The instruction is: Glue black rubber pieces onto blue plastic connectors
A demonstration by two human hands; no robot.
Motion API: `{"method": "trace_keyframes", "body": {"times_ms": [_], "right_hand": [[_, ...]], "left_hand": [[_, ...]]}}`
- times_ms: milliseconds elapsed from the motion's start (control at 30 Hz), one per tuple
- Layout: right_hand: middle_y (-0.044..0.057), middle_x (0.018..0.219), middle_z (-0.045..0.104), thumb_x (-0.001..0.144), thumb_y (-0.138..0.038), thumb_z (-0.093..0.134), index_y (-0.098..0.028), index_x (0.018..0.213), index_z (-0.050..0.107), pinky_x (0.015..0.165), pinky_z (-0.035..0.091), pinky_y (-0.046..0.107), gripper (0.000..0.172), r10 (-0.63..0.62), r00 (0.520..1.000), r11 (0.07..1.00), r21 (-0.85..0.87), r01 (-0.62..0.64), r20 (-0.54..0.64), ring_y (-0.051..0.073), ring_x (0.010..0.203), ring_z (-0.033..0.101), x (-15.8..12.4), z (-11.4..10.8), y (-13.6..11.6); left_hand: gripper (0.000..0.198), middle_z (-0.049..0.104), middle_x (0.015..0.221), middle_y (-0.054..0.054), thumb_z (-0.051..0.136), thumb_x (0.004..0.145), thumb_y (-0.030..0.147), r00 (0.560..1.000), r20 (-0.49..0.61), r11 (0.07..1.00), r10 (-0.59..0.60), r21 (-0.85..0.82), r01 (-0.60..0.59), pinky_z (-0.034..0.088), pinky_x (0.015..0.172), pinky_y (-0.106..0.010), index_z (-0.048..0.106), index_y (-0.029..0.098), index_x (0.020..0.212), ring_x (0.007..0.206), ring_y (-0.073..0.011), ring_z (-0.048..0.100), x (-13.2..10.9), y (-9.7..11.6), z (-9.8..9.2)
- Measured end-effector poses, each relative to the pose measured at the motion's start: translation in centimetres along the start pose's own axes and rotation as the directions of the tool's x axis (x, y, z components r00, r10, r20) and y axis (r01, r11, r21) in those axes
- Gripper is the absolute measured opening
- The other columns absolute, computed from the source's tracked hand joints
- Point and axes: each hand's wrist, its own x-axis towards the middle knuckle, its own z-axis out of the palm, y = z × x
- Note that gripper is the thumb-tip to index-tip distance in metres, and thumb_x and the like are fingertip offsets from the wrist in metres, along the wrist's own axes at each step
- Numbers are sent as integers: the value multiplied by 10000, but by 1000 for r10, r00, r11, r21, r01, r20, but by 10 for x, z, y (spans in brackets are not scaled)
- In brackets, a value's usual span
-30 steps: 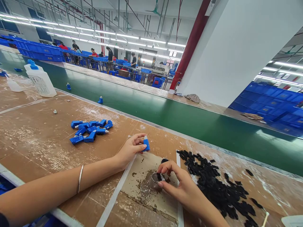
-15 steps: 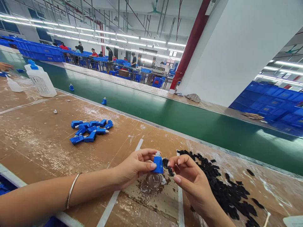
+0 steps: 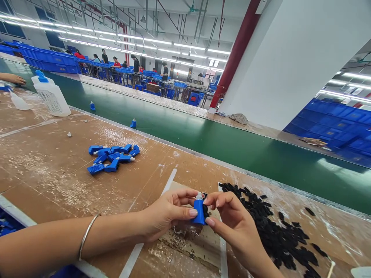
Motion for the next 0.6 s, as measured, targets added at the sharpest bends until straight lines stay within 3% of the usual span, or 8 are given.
{"method": "trace_keyframes", "body": {"times_ms": [100,233,333,433,600], "right_hand": [[-18,949,611,818,-146,628,-268,883,553,817,426,286,157,-183,982,940,-286,186,39,143,916,535,1,-2,0],[34,1054,655,805,-37,602,-238,1038,616,828,414,371,308,-461,864,600,-647,471,202,197,938,518,-2,-3,2],[85,1126,644,775,-64,637,-164,1176,570,843,410,427,419,-537,801,407,-750,521,264,259,1008,490,-8,4,2],[119,1196,608,774,-103,643,-106,1240,518,859,416,429,482,-549,787,344,-783,519,281,281,1065,477,-11,14,0],[111,1197,610,805,-131,609,-105,1216,531,885,398,414,419,-559,794,319,-822,472,239,269,1082,489,-7,29,-3]], "left_hand": [[441,626,1020,-79,759,639,172,999,-43,999,-14,-48,12,473,772,-273,602,152,1051,856,-154,608,1,-1,-1],[442,642,1035,-93,766,633,174,994,-108,998,-26,-52,20,492,754,-276,620,142,1049,829,-153,625,2,1,-2],[442,663,1010,-98,767,635,159,991,-133,999,-21,-29,17,492,748,-252,633,137,1055,825,-145,632,1,4,-3],[418,677,1011,-92,766,642,149,992,-129,999,5,-34,-9,491,778,-251,651,148,1043,848,-143,636,0,9,-4],[344,691,1005,-78,733,688,142,997,-72,999,17,-27,-19,486,818,-265,672,172,1025,858,-139,641,2,18,-9]]}}
